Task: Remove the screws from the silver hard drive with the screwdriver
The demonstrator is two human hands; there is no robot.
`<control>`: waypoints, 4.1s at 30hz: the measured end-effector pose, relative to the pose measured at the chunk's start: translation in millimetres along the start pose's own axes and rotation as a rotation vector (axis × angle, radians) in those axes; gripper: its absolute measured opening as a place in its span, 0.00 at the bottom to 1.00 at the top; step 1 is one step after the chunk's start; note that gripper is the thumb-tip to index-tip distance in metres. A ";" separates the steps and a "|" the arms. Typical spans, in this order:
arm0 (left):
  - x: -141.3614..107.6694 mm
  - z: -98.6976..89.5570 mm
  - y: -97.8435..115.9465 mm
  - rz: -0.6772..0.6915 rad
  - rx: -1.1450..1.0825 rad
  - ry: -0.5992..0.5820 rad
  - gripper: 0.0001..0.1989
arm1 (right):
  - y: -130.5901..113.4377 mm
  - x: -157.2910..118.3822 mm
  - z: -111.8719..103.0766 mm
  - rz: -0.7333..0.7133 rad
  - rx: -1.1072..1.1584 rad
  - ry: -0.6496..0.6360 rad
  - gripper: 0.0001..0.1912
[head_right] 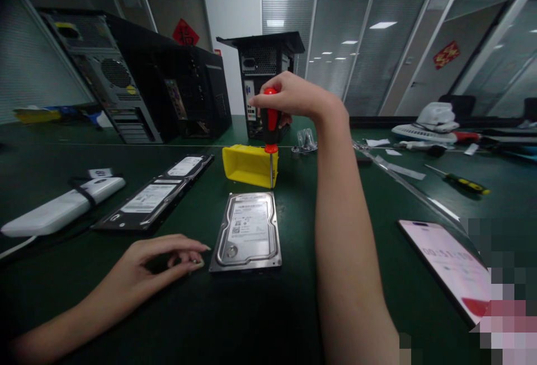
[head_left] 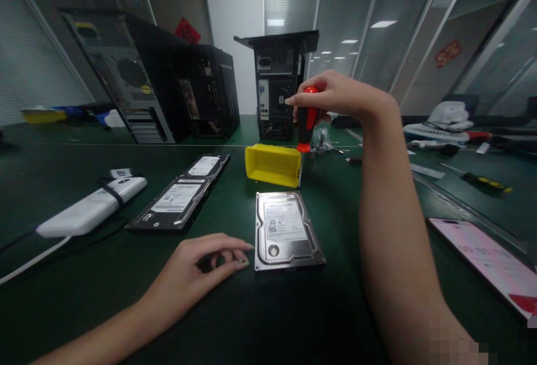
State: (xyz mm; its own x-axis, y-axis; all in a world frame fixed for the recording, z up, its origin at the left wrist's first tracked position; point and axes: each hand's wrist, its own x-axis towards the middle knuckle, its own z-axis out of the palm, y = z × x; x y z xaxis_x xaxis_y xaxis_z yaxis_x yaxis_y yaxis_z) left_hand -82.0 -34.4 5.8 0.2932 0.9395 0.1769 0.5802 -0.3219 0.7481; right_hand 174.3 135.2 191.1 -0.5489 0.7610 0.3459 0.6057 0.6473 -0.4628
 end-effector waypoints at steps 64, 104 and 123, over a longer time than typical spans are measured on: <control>-1.6 0.6 12.6 0.078 0.223 -0.232 0.15 | 8.7 8.6 1.2 0.097 -0.028 0.072 0.11; -4.1 0.0 14.8 0.098 0.203 -0.220 0.16 | 11.4 8.2 4.1 0.095 0.041 0.062 0.20; -1.7 1.0 14.1 0.043 0.201 -0.233 0.13 | 5.7 9.5 7.9 0.117 0.167 0.019 0.18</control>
State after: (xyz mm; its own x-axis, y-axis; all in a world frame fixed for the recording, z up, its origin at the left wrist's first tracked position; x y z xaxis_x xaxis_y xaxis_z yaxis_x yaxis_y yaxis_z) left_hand -73.6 -40.6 15.4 0.4739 0.8798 0.0371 0.6951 -0.3996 0.5976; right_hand 168.0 145.8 185.3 -0.4685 0.8324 0.2959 0.5601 0.5389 -0.6292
